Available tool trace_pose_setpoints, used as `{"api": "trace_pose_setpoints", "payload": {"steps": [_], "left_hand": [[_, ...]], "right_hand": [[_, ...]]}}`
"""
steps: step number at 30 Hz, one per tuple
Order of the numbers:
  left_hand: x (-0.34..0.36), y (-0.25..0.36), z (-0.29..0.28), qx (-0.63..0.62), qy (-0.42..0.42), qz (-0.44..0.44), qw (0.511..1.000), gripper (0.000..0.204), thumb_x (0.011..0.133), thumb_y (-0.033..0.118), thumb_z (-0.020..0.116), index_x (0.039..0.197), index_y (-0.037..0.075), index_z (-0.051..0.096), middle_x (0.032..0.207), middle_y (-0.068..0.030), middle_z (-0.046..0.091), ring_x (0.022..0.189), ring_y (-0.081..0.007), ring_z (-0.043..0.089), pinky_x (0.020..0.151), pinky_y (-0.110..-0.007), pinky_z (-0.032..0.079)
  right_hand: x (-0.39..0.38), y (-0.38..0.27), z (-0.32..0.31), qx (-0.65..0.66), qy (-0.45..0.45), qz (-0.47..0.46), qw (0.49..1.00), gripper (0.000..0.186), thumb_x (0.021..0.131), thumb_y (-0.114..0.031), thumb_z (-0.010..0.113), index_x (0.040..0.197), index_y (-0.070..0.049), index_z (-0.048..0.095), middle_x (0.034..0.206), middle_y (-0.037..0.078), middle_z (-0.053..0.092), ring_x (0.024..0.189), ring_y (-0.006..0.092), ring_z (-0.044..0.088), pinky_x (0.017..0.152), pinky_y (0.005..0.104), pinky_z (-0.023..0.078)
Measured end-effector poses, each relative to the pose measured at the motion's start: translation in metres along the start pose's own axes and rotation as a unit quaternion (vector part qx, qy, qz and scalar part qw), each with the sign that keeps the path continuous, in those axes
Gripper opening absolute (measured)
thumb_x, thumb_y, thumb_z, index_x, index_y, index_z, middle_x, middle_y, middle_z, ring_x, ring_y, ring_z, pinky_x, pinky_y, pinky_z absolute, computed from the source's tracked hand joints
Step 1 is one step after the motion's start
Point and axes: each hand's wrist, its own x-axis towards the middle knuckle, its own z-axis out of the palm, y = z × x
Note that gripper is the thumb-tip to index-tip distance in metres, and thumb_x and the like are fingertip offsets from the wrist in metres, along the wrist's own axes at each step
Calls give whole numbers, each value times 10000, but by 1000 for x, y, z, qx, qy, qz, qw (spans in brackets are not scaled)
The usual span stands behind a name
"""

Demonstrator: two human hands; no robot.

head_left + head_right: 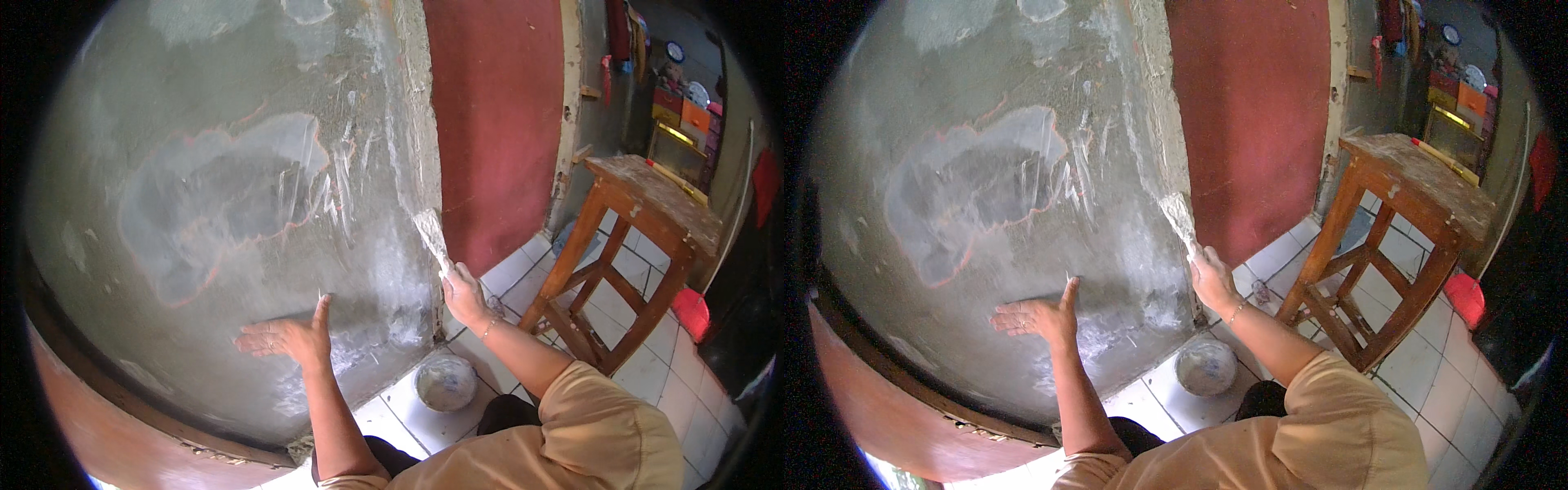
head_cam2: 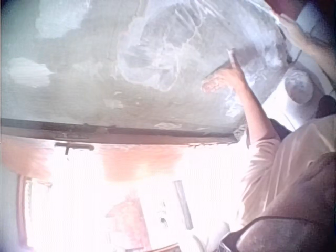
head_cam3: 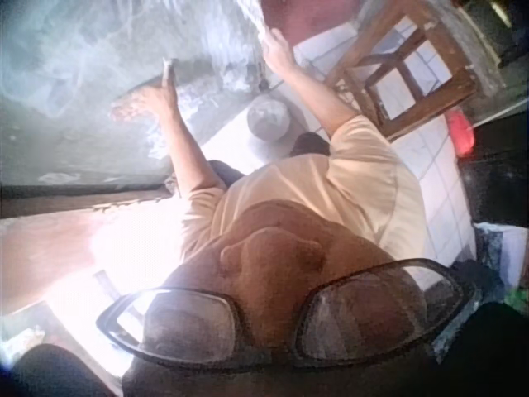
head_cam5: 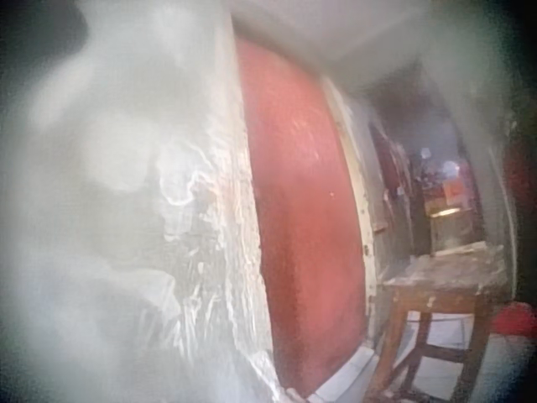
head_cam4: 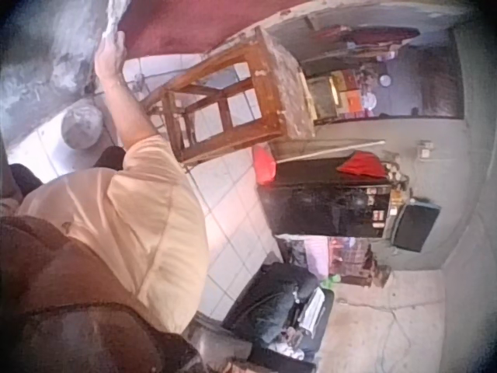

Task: The person applies plaster to a section of a wall using a putty knife and smooths it out by hand and with the tool.

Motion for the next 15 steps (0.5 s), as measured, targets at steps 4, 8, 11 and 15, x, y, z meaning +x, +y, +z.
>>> {"api": "trace_pose_setpoints", "payload": {"steps": [4,8,11,15], "left_hand": [[0,-4,2,5,5,4,1000,1530,573,794,670,1306,-217,-213,1314,-512,-247,1256,-603,-289,974,-722,-97],[-1,-8,8,0,6,7,1000,1528,577,789,673,1308,-208,-225,1312,-510,-253,1253,-602,-296,971,-721,-106],[-1,-5,5,1,2,10,1000,1527,580,782,678,1305,-203,-237,1309,-505,-271,1250,-599,-304,974,-719,-104],[0,-8,6,5,-8,0,1000,1528,584,770,687,1298,-201,-250,1303,-497,-294,1247,-592,-317,973,-717,-113]], "right_hand": [[21,8,17,36,40,-38,998,271,831,-15,560,1101,-11,560,894,186,519,768,397,566,642,464,478],[110,-8,4,81,144,-100,981,235,831,1,538,1063,8,567,885,204,533,760,416,558,648,465,467],[173,-25,-20,82,176,-123,973,252,833,18,527,1082,20,568,830,213,529,757,410,552,647,446,455],[152,-21,-23,92,138,-120,979,299,830,21,526,1124,6,571,806,209,536,756,403,558,648,439,455]]}}
